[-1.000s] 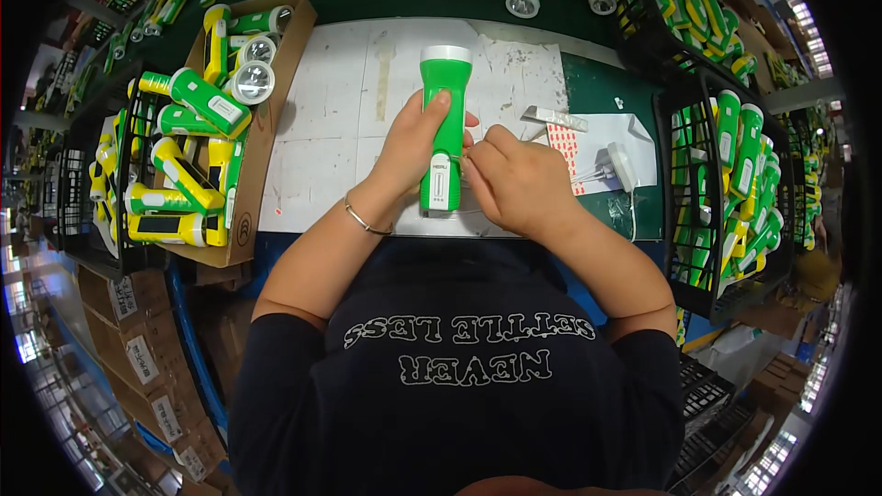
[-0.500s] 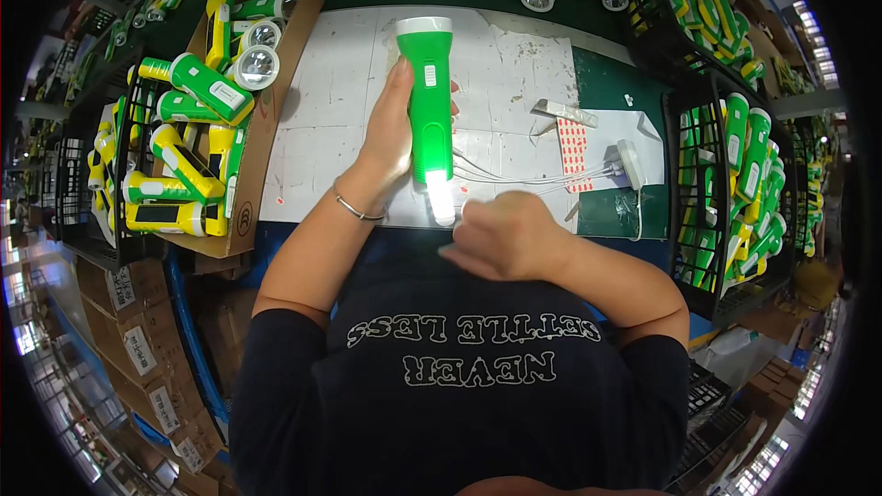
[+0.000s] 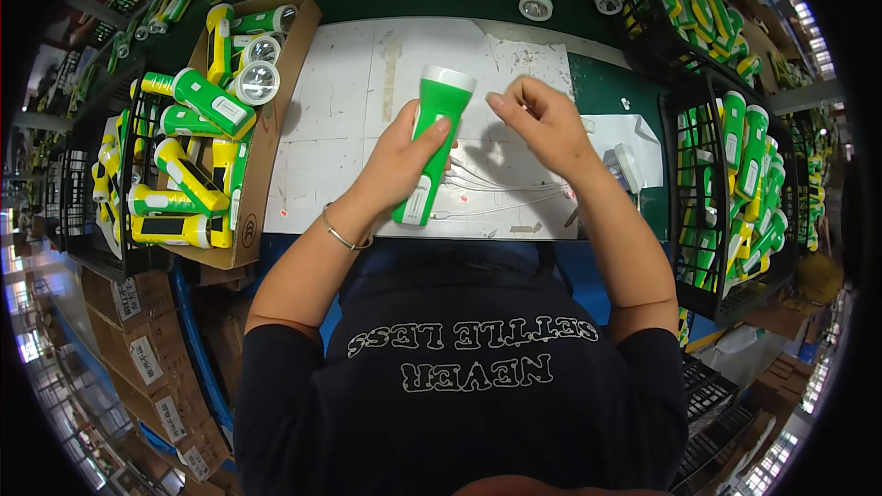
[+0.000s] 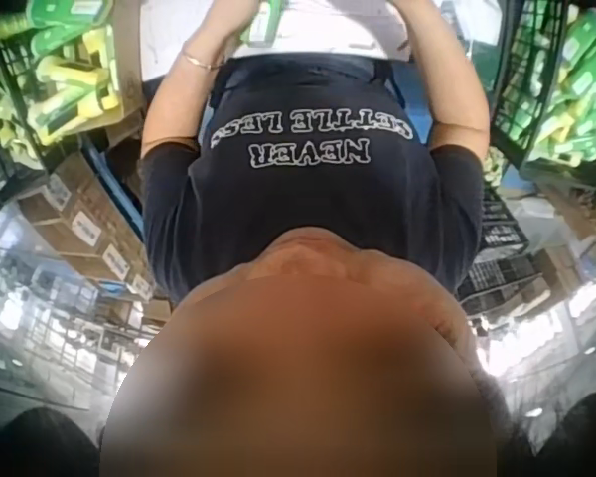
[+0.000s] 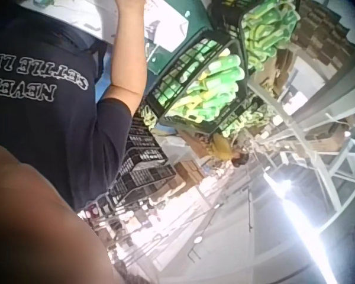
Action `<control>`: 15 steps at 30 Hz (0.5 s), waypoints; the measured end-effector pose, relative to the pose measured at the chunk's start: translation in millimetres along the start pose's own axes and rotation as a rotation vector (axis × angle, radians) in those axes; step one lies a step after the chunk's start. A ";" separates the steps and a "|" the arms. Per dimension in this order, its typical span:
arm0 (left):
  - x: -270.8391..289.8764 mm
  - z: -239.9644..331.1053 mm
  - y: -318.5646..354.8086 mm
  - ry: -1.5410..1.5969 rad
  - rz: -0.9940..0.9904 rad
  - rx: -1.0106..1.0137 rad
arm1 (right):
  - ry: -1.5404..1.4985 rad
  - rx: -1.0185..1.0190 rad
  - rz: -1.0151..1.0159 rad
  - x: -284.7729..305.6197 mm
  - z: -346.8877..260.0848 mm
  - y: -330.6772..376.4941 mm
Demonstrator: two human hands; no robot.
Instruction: Applying labels to flashlights and sorting them into bins on an assembly line.
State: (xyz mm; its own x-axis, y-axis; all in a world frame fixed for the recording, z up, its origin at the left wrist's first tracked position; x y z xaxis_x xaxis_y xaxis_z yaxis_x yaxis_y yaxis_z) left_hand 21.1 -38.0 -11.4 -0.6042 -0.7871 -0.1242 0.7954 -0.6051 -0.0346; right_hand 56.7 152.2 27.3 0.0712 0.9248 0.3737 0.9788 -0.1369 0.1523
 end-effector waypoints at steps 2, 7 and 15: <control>-7.2 24.3 6.4 -0.487 -0.120 -0.199 | 0.057 -0.007 -0.138 1.6 -6.7 -1.6; 6.7 53.6 14.9 -1.003 -0.323 -0.278 | 0.096 -0.034 -0.413 12.9 -16.5 6.3; 37.0 58.1 24.7 -0.952 -0.503 -0.016 | -0.074 -0.041 -0.422 9.2 -9.5 6.8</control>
State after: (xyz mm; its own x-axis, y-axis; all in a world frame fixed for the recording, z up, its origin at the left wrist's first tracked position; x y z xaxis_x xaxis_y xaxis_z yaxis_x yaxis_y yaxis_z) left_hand 15.6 -89.1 40.8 -0.6452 -0.2225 0.7309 0.4420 -0.8890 0.1196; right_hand 62.3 156.4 40.5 -0.3185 0.9255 0.2051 0.9169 0.2460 0.3142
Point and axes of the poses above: each hand's wrist, its own y-axis away from the middle knuckle, its own x-axis out of the back of the hand, z = x × y, the point moved 3 cm from there along -y, towards the middle knuckle, and after that the axes turned 11 degrees about -x, right-handed, at the moved point
